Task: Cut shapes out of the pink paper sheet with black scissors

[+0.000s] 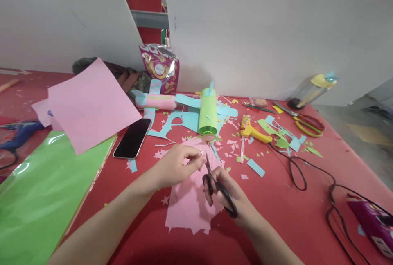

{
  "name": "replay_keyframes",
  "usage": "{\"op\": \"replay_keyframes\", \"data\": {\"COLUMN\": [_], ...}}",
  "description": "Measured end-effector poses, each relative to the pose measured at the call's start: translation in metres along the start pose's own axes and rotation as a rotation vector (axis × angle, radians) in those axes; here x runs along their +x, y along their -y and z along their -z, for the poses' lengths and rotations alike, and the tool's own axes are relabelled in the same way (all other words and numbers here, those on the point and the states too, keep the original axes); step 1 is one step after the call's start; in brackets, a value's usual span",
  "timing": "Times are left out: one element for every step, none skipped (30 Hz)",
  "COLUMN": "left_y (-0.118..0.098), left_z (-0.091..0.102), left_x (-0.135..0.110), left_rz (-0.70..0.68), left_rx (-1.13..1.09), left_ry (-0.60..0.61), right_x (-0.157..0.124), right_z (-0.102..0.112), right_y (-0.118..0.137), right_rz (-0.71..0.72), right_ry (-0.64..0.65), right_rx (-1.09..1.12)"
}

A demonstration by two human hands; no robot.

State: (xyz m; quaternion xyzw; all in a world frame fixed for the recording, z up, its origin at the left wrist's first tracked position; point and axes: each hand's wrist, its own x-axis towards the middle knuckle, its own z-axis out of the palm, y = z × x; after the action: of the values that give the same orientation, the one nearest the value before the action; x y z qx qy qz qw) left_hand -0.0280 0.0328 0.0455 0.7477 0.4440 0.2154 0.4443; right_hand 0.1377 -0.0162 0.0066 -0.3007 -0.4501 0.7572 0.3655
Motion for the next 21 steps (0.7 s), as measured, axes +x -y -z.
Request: {"op": "replay_keyframes", "data": {"left_y": [0.0000, 0.0001, 0.0003, 0.0006, 0.0009, 0.0012, 0.0016, 0.0020, 0.0023, 0.0027, 0.0030, 0.0033, 0.0035, 0.0036, 0.0037, 0.0036, 0.0035, 0.0033, 0.0032, 0.0031, 0.0032], "left_z": [0.0002, 0.0003, 0.0004, 0.0005, 0.0007, 0.0009, 0.0012, 0.0014, 0.0016, 0.0018, 0.0017, 0.0016, 0.0013, 0.0010, 0.0007, 0.0002, -0.0003, -0.0010, -0.0020, -0.0033, -0.0048], "left_x": [0.0000, 0.0000, 0.0000, 0.0000, 0.0001, 0.0002, 0.0003, 0.0005, 0.0007, 0.0008, 0.0010, 0.0012, 0.0014, 0.0016, 0.0018, 0.0020, 0.0022, 0.0023, 0.0024, 0.0024, 0.0023], "left_rz": [0.004, 0.006, 0.007, 0.008, 0.008, 0.007, 0.007, 0.009, 0.013, 0.022, 0.035, 0.054, 0.075, 0.095, 0.109, 0.114, 0.112, 0.106, 0.098, 0.088, 0.076], "left_rx": [0.004, 0.008, 0.013, 0.019, 0.025, 0.030, 0.033, 0.031, 0.022, 0.008, -0.008, -0.024, -0.037, -0.047, -0.058, -0.070, -0.080, -0.083, -0.076, -0.062, -0.044], "left_ry": [0.000, 0.001, 0.004, 0.006, 0.007, 0.008, 0.007, 0.007, 0.001, -0.009, -0.026, -0.049, -0.077, -0.102, -0.122, -0.133, -0.133, -0.120, -0.088, -0.032, 0.039], "right_x": [0.0000, 0.0001, 0.0002, 0.0002, 0.0003, 0.0002, 0.0002, 0.0001, -0.0001, -0.0002, -0.0003, -0.0003, -0.0001, 0.0001, 0.0006, 0.0011, 0.0018, 0.0025, 0.0032, 0.0038, 0.0042], "right_z": [0.0000, -0.0001, -0.0002, -0.0003, -0.0005, -0.0006, -0.0008, -0.0009, -0.0010, -0.0011, -0.0012, -0.0012, -0.0012, -0.0012, -0.0011, -0.0010, -0.0008, -0.0005, -0.0001, 0.0002, 0.0006], "right_y": [-0.0003, -0.0006, -0.0011, -0.0015, -0.0019, -0.0021, -0.0020, -0.0018, -0.0015, -0.0011, -0.0009, -0.0009, -0.0012, -0.0019, -0.0030, -0.0042, -0.0055, -0.0068, -0.0079, -0.0088, -0.0094], "right_rz": [-0.001, -0.003, -0.007, -0.013, -0.019, -0.026, -0.033, -0.037, -0.039, -0.036, -0.033, -0.030, -0.022, -0.012, -0.001, 0.012, 0.023, 0.034, 0.045, 0.057, 0.072], "right_ry": [-0.006, -0.014, -0.023, -0.034, -0.047, -0.057, -0.062, -0.063, -0.059, -0.051, -0.044, -0.039, -0.040, -0.050, -0.073, -0.106, -0.146, -0.192, -0.243, -0.293, -0.340], "right_rx": [-0.002, -0.003, -0.002, -0.001, 0.000, -0.001, -0.003, -0.005, -0.007, -0.010, -0.015, -0.020, -0.021, -0.018, -0.010, 0.005, 0.026, 0.051, 0.075, 0.096, 0.110]}}
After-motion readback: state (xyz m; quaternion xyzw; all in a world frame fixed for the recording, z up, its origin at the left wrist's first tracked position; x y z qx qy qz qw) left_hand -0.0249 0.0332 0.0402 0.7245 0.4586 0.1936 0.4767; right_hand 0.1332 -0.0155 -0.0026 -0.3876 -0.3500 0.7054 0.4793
